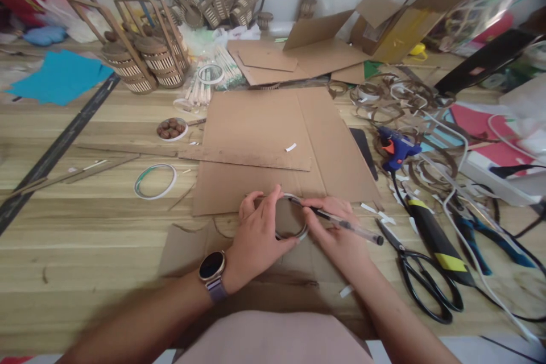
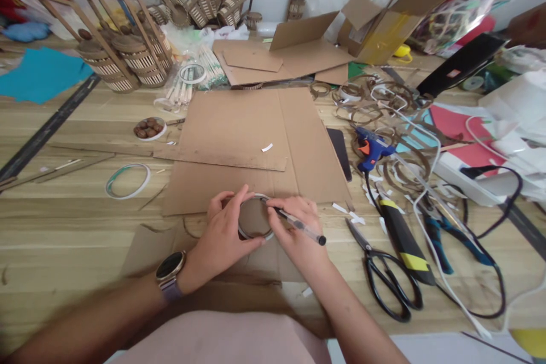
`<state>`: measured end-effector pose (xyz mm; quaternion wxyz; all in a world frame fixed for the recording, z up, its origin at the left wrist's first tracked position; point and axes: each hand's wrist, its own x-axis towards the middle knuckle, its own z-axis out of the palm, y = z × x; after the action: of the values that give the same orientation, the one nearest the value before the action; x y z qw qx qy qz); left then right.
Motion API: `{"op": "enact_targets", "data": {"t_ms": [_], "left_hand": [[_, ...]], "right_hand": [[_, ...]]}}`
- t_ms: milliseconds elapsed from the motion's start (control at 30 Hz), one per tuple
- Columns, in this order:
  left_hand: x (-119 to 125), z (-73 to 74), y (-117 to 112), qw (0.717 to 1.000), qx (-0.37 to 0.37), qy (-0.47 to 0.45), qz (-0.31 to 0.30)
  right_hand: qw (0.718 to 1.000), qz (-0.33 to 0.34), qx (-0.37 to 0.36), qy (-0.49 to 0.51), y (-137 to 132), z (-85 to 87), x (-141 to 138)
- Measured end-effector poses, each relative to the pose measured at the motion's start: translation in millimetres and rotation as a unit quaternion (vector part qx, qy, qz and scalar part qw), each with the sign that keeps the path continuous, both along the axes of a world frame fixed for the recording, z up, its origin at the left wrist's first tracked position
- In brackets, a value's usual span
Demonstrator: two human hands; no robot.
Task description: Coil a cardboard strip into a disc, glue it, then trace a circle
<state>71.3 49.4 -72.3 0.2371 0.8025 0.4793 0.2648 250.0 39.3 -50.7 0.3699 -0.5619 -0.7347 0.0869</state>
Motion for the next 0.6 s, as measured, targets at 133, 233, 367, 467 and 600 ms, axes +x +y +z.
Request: {"op": "enact_targets", "data": {"t_ms": [133, 233, 367, 467, 600], "left_hand": [[0, -1.3, 0, 1.000, 0.001, -0.001, -0.001], [0, -1.5, 0, 1.000, 0.004, -0.004, -0.002], [0, -0.6, 0, 1.000, -0.006, 0.001, 0.004], [0, -0.2, 0, 1.000, -0.010, 0.001, 0.005], [0, -1.0, 0, 1.000, 0.003, 0.001, 0.002]], "right_hand": [[0.998, 0.049, 0.007, 0.033, 1, -2.4, -8], [0.997, 0.068, -0.002, 0.041, 2, -5.0, -10], [1.000, 0.025, 0.001, 0.011, 3, -5.2, -2], [1.000, -0.010, 0.007, -0.013, 1, -2.9, 4], [1.000, 0.005, -0.004, 0.003, -1, -1.1, 2]]}}
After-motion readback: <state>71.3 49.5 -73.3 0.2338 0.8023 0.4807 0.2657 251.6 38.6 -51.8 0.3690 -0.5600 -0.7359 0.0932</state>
